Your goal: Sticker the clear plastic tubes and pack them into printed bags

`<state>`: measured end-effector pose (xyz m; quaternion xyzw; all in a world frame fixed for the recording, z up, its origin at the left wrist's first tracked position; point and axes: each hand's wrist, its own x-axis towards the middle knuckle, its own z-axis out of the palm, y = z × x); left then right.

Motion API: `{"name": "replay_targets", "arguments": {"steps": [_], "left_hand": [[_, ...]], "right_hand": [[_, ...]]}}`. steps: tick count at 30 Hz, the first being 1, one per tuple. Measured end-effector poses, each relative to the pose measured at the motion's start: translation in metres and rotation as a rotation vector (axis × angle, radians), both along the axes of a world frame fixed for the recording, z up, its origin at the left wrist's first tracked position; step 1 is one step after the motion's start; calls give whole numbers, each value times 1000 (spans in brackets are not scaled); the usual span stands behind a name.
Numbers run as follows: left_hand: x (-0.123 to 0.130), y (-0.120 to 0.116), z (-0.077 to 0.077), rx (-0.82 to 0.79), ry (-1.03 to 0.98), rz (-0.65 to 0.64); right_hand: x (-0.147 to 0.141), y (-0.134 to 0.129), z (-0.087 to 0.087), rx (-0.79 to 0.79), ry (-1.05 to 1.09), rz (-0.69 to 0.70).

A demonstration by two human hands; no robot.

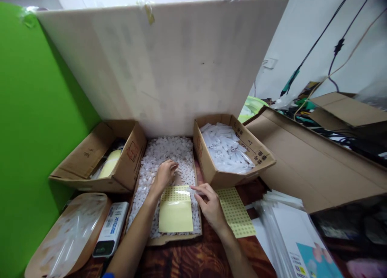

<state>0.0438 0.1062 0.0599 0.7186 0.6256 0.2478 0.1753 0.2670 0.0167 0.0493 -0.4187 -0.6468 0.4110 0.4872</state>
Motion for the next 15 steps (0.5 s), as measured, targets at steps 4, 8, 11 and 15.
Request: {"name": "replay_targets", "arguments": {"steps": [4, 8, 11, 15], "left_hand": [[22, 28, -10, -32, 90, 19], [27, 29, -18, -37, 106, 47], [21, 18, -21, -12, 63, 88], [10, -2, -18, 39, -73, 161]], "right_hand": [[6, -5, 1, 0, -10, -1], [20, -7, 8, 26, -56, -58], [29, -7, 13, 48, -92, -125], [30, -6, 13, 37, -98, -193]]}}
